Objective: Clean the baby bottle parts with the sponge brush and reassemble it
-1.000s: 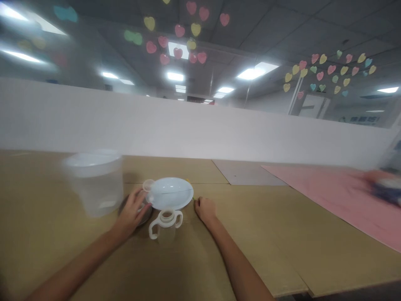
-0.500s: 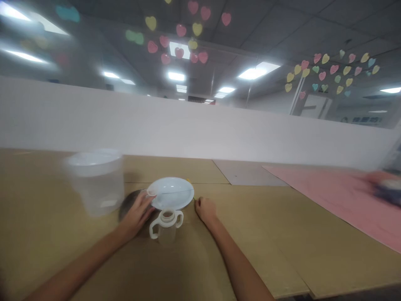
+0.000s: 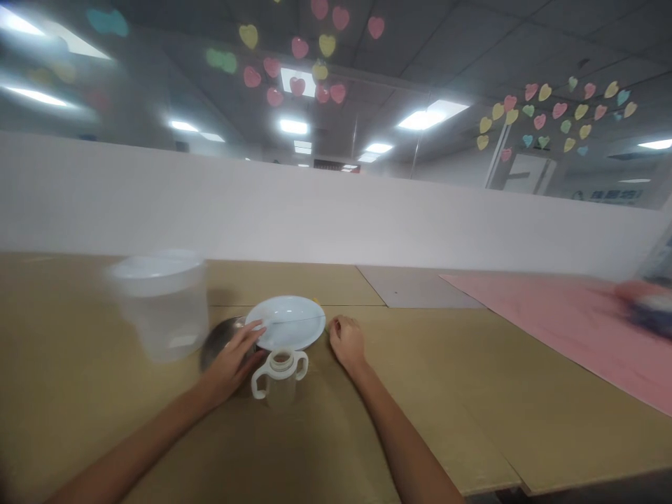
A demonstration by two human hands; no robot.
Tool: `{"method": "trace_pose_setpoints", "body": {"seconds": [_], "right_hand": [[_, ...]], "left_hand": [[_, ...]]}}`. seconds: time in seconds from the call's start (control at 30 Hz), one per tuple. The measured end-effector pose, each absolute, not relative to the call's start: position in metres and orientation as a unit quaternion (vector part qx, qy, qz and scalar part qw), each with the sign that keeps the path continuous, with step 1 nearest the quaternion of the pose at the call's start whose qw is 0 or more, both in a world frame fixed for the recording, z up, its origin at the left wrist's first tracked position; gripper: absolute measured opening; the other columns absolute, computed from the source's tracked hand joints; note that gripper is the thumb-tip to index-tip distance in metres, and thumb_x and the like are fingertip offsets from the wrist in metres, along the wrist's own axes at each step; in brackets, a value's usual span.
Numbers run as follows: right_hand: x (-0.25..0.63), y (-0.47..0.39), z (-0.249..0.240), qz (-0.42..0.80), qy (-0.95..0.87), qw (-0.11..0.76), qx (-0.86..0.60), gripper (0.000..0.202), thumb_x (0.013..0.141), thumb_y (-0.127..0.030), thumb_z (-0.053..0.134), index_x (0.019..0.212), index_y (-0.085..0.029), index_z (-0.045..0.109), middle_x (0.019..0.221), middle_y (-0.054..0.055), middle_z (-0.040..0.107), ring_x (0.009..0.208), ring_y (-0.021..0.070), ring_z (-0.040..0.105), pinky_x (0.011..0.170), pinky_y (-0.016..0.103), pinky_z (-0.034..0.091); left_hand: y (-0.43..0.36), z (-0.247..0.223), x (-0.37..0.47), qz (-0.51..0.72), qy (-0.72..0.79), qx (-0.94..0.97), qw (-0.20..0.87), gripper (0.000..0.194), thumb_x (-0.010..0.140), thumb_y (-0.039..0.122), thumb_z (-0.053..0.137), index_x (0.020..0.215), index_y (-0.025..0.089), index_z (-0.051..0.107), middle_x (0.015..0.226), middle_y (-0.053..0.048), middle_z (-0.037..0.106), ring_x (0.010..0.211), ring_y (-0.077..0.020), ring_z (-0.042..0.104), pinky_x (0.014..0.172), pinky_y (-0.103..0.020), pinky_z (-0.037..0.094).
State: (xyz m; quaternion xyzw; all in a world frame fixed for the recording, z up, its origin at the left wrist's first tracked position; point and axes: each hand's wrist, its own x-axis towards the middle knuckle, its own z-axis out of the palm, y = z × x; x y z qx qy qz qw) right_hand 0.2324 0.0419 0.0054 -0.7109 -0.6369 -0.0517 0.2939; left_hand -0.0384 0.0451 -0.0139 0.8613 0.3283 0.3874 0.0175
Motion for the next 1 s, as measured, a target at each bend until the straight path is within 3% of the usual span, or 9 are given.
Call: {"method": "trace_pose_setpoints", "body": {"seconds": [0.17, 0.33, 0.47, 0.7, 0.9, 1.0], "right_hand": [[0.227, 0.053, 0.003, 0.071, -0.656, 0.376, -0.650, 0.042, 0.087, -0.047, 0.035, 0.110, -0.018, 0.055, 0.089, 0.004, 0.065, 0.082, 0.0162, 0.057, 0.071, 0.024, 0.041], [0.222, 0.073, 0.007, 0.117, -0.589, 0.421, -0.680, 0.042, 0.085, -0.047, 0.039, 0.107, -0.015, 0.054, 0.085, 0.005, 0.066, 0.079, 0.0159, 0.060, 0.068, 0.023, 0.041], [0.222, 0.089, 0.019, 0.098, -0.555, 0.406, -0.719, 0.039, 0.081, -0.039, 0.048, 0.109, -0.012, 0.055, 0.091, 0.007, 0.067, 0.081, 0.0153, 0.061, 0.066, 0.022, 0.042], [0.205, 0.114, 0.042, 0.050, -0.568, 0.356, -0.740, 0.022, 0.076, -0.016, 0.048, 0.089, -0.018, 0.065, 0.090, 0.004, 0.068, 0.081, 0.0142, 0.061, 0.066, 0.021, 0.040], [0.189, 0.121, 0.047, -0.018, -0.570, 0.303, -0.763, 0.025, 0.076, -0.018, 0.051, 0.096, -0.017, 0.064, 0.107, 0.012, 0.062, 0.104, 0.0242, 0.053, 0.081, 0.031, 0.038], [0.196, 0.120, 0.045, -0.012, -0.568, 0.280, -0.774, 0.024, 0.073, -0.019, 0.054, 0.094, -0.013, 0.064, 0.104, 0.016, 0.062, 0.100, 0.0268, 0.055, 0.079, 0.033, 0.039]], "left_hand": [[0.043, -0.015, -0.037, 0.378, 0.333, 0.864, -0.002, 0.042, 0.090, 0.035, 0.040, 0.129, 0.019, 0.040, 0.133, -0.013, 0.044, 0.122, -0.0211, 0.045, 0.099, -0.036, 0.042], [0.042, -0.016, -0.038, 0.377, 0.334, 0.863, -0.037, 0.042, 0.089, 0.036, 0.040, 0.128, 0.020, 0.041, 0.130, -0.013, 0.047, 0.120, -0.0236, 0.047, 0.096, -0.041, 0.044], [0.041, -0.014, -0.039, 0.373, 0.331, 0.866, -0.037, 0.041, 0.090, 0.036, 0.040, 0.127, 0.021, 0.042, 0.129, -0.013, 0.049, 0.119, -0.0240, 0.046, 0.098, -0.043, 0.041], [0.040, -0.010, -0.040, 0.366, 0.313, 0.876, -0.029, 0.041, 0.090, 0.036, 0.040, 0.127, 0.020, 0.042, 0.128, -0.012, 0.050, 0.120, -0.0230, 0.044, 0.101, -0.043, 0.038], [0.041, -0.011, -0.040, 0.363, 0.313, 0.877, -0.039, 0.042, 0.089, 0.036, 0.040, 0.128, 0.018, 0.041, 0.130, -0.012, 0.049, 0.122, -0.0226, 0.042, 0.103, -0.042, 0.035], [0.042, -0.011, -0.041, 0.360, 0.321, 0.875, -0.044, 0.043, 0.090, 0.037, 0.040, 0.128, 0.017, 0.042, 0.129, -0.012, 0.049, 0.122, -0.0229, 0.042, 0.104, -0.043, 0.033]]}}
